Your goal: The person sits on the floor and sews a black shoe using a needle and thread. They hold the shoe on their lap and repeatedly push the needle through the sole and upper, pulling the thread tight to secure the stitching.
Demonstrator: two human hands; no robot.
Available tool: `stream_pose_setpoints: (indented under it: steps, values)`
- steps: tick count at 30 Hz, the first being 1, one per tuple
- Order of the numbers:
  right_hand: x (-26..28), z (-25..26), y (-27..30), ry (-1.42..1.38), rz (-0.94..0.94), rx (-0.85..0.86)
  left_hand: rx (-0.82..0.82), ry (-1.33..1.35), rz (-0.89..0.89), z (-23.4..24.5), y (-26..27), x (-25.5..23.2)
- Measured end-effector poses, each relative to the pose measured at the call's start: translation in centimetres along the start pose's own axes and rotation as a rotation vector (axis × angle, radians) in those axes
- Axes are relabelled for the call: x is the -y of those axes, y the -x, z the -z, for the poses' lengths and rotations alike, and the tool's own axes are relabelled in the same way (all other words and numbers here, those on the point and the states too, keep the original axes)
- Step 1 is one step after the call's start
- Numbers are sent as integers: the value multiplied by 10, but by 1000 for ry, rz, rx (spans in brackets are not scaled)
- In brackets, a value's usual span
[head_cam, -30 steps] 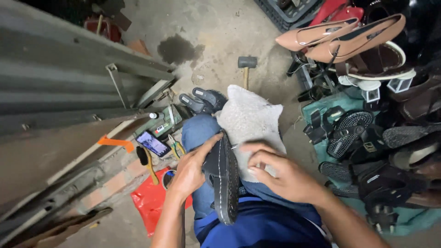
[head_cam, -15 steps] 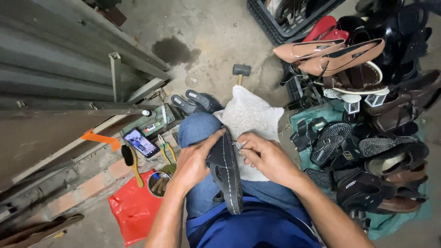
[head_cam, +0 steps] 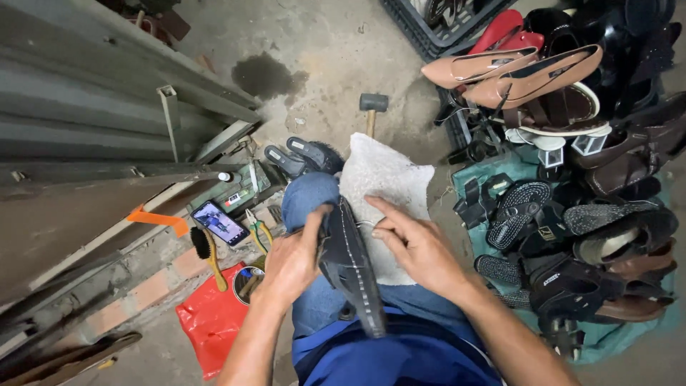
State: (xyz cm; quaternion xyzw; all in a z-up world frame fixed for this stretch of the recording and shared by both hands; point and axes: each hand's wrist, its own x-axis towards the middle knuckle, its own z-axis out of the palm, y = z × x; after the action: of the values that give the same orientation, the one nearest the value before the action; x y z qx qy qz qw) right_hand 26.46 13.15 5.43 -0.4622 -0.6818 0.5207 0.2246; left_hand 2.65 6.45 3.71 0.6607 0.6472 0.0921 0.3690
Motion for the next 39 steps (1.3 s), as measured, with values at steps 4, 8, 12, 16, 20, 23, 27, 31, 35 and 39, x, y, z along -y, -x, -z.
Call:
stream_pose_setpoints:
  steps: [4, 8, 12, 16, 20, 23, 27, 31, 35, 39]
  values:
    - [11, -8, -6, 155, 172, 3, 64, -209, 259, -9, 4, 8]
    - [14, -3, -3, 333, 236, -44, 47, -228, 399, -10, 16, 1]
    - [11, 8, 11, 332, 190, -27, 5, -190, 592, 14, 19, -13]
    - [-14, 15, 32, 388, 124, 69, -119, -97, 575, 15, 46, 15]
    - [-20, 14, 40, 346, 161, 108, -166, -128, 609, 7, 77, 48]
    - [-8, 11, 37, 176, 122, 234, -201, 35, 550, -8, 71, 34]
    - [17, 20, 47, -157, 120, 150, -342, 247, 396, -33, 68, 21]
    - [30, 27, 56, -530, 272, 207, -467, 215, 354, -40, 57, -2]
    - [20, 17, 73, -27, 273, 58, -386, 174, 433, -40, 41, -23]
    - [29, -4, 58, 233, 327, -38, -374, 188, 356, -31, 44, -24]
